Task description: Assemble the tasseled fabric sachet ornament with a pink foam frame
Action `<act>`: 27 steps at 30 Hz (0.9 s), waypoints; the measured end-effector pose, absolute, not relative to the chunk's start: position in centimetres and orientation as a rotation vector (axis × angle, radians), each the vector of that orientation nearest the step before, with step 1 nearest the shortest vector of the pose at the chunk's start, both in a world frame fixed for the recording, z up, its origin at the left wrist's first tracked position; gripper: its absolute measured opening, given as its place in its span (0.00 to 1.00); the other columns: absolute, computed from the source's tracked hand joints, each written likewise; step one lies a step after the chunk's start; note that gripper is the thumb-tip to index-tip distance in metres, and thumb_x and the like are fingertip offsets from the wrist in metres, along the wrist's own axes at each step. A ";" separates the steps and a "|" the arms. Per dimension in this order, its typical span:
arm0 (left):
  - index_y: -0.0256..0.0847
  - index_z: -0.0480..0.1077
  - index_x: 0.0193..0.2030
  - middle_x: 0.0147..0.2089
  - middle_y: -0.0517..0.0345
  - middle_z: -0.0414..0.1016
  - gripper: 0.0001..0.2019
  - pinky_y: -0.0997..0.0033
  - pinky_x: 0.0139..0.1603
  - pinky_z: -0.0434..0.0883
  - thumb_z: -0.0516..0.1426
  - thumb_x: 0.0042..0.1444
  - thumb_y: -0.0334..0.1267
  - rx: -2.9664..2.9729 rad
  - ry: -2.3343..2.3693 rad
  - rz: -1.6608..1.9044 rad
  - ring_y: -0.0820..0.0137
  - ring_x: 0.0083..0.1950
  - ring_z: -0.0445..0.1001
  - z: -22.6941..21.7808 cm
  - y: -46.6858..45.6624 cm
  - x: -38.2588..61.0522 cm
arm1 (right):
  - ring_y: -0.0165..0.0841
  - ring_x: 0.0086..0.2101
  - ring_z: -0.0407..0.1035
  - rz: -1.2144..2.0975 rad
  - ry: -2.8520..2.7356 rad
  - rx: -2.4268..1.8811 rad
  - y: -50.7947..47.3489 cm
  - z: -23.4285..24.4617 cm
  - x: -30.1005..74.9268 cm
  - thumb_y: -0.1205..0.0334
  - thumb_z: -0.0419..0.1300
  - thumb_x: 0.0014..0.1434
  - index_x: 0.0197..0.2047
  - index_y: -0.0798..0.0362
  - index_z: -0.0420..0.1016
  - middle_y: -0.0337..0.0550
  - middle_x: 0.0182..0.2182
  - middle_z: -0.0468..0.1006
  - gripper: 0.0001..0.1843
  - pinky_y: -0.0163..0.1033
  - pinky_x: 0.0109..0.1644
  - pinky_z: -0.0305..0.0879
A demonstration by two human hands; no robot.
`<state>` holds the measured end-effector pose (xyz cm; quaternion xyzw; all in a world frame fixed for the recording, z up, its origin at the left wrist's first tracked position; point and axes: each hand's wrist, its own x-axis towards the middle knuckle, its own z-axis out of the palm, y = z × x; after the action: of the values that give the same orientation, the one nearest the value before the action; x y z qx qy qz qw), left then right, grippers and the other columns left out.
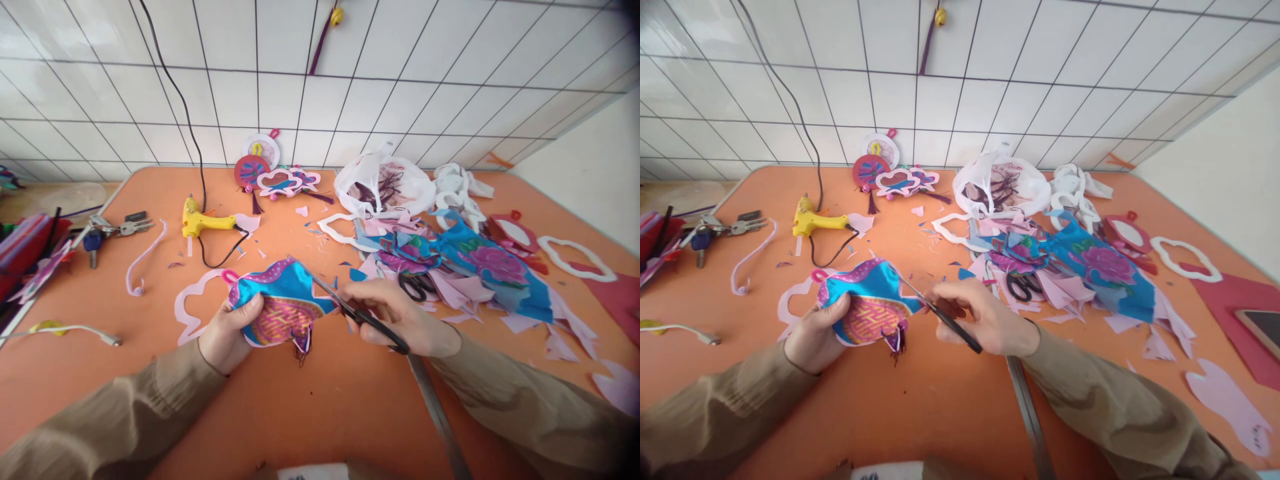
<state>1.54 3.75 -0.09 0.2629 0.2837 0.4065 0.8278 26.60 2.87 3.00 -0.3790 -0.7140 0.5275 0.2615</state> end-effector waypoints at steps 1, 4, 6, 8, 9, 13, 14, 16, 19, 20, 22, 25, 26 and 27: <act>0.40 0.73 0.55 0.50 0.46 0.81 0.26 0.46 0.65 0.63 0.67 0.49 0.44 0.563 0.602 0.863 0.48 0.60 0.71 -0.1 3.8 1.5 | 0.25 0.23 0.56 1.425 -1.932 -1.030 2.8 3.1 26.6 0.49 0.61 0.53 0.30 0.55 0.67 0.36 0.23 0.65 0.16 0.32 0.25 0.51; 0.39 0.74 0.55 0.50 0.46 0.80 0.25 0.46 0.66 0.63 0.67 0.49 0.44 0.568 0.604 0.863 0.47 0.60 0.71 -0.2 3.8 1.4 | 0.25 0.23 0.56 1.443 -1.923 -1.050 2.8 3.2 26.5 0.48 0.62 0.53 0.29 0.55 0.67 0.35 0.22 0.64 0.18 0.32 0.25 0.50; 0.40 0.74 0.54 0.50 0.47 0.81 0.25 0.46 0.66 0.62 0.67 0.49 0.44 0.565 0.611 0.862 0.48 0.61 0.71 -0.3 3.9 1.4 | 0.25 0.22 0.56 1.464 -1.916 -1.062 2.7 3.3 26.4 0.46 0.63 0.52 0.29 0.55 0.67 0.35 0.21 0.64 0.19 0.32 0.24 0.50; 0.40 0.75 0.53 0.49 0.48 0.81 0.25 0.47 0.66 0.62 0.68 0.48 0.44 0.559 0.621 0.862 0.48 0.61 0.71 -0.3 3.9 1.3 | 0.25 0.22 0.56 1.470 -1.913 -1.071 2.7 3.3 26.4 0.45 0.63 0.52 0.28 0.55 0.66 0.35 0.21 0.64 0.20 0.32 0.24 0.50; 0.40 0.75 0.53 0.48 0.48 0.81 0.25 0.47 0.66 0.62 0.68 0.48 0.44 0.557 0.626 0.864 0.48 0.60 0.71 -0.3 3.9 1.3 | 0.25 0.22 0.56 1.468 -1.915 -1.074 2.7 3.3 26.4 0.45 0.63 0.52 0.27 0.55 0.66 0.35 0.21 0.64 0.21 0.32 0.24 0.50; 0.41 0.76 0.52 0.47 0.48 0.82 0.24 0.47 0.66 0.63 0.68 0.48 0.43 0.548 0.628 0.868 0.49 0.60 0.72 -0.3 3.8 1.3 | 0.25 0.22 0.55 1.476 -1.916 -1.078 2.8 3.3 26.4 0.47 0.62 0.52 0.30 0.56 0.68 0.35 0.21 0.64 0.19 0.32 0.24 0.50; 0.41 0.76 0.52 0.47 0.48 0.82 0.24 0.47 0.66 0.63 0.68 0.48 0.43 0.544 0.630 0.869 0.49 0.60 0.72 -0.3 3.8 1.3 | 0.25 0.22 0.55 1.480 -1.917 -1.081 2.8 3.2 26.4 0.48 0.62 0.52 0.31 0.57 0.69 0.35 0.21 0.64 0.18 0.32 0.24 0.50; 0.41 0.75 0.52 0.47 0.48 0.82 0.24 0.46 0.65 0.63 0.68 0.48 0.43 0.538 0.637 0.869 0.49 0.59 0.72 -0.2 3.9 1.3 | 0.24 0.22 0.54 1.482 -1.927 -1.089 2.8 3.1 26.5 0.52 0.61 0.52 0.34 0.57 0.70 0.34 0.21 0.63 0.15 0.32 0.24 0.49; 0.41 0.75 0.53 0.47 0.47 0.82 0.25 0.45 0.64 0.64 0.68 0.47 0.43 0.539 0.640 0.871 0.47 0.58 0.73 -0.2 3.9 1.2 | 0.24 0.22 0.53 1.480 -1.950 -1.109 2.8 3.0 26.5 0.57 0.61 0.51 0.35 0.57 0.70 0.33 0.20 0.61 0.12 0.31 0.24 0.48; 0.41 0.75 0.53 0.47 0.47 0.82 0.25 0.45 0.64 0.64 0.68 0.47 0.43 0.543 0.638 0.869 0.47 0.58 0.73 -0.2 4.0 1.2 | 0.24 0.22 0.53 1.481 -1.953 -1.115 2.7 3.0 26.6 0.57 0.61 0.51 0.35 0.57 0.70 0.33 0.20 0.61 0.12 0.31 0.24 0.48; 0.40 0.75 0.54 0.47 0.47 0.82 0.25 0.46 0.64 0.65 0.68 0.48 0.43 0.554 0.632 0.859 0.47 0.58 0.73 -0.2 4.0 1.2 | 0.24 0.22 0.53 1.504 -1.940 -1.099 2.7 3.0 26.6 0.57 0.61 0.52 0.36 0.57 0.70 0.33 0.21 0.62 0.12 0.31 0.24 0.48; 0.40 0.74 0.54 0.48 0.46 0.81 0.25 0.47 0.64 0.65 0.67 0.49 0.43 0.572 0.614 0.851 0.47 0.59 0.73 -0.3 4.1 1.1 | 0.25 0.23 0.56 1.570 -1.862 -1.010 2.5 3.3 26.5 0.54 0.61 0.53 0.37 0.56 0.69 0.36 0.24 0.66 0.14 0.31 0.24 0.51; 0.39 0.74 0.54 0.48 0.46 0.81 0.25 0.47 0.64 0.65 0.67 0.49 0.43 0.576 0.611 0.853 0.47 0.58 0.73 -0.3 4.1 1.1 | 0.25 0.24 0.57 1.593 -1.835 -0.981 2.5 3.4 26.4 0.53 0.60 0.53 0.37 0.56 0.68 0.37 0.25 0.66 0.15 0.32 0.24 0.52; 0.39 0.74 0.54 0.48 0.45 0.81 0.24 0.46 0.64 0.65 0.67 0.49 0.43 0.580 0.608 0.855 0.47 0.58 0.73 -0.3 4.1 1.1 | 0.25 0.24 0.58 1.611 -1.817 -0.964 2.4 3.5 26.4 0.52 0.60 0.53 0.36 0.56 0.68 0.37 0.25 0.67 0.15 0.32 0.24 0.53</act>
<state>1.12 4.07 -0.28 0.2729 0.2859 0.4022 0.8258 26.36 2.42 3.48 -0.3562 -0.6714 0.5951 0.2612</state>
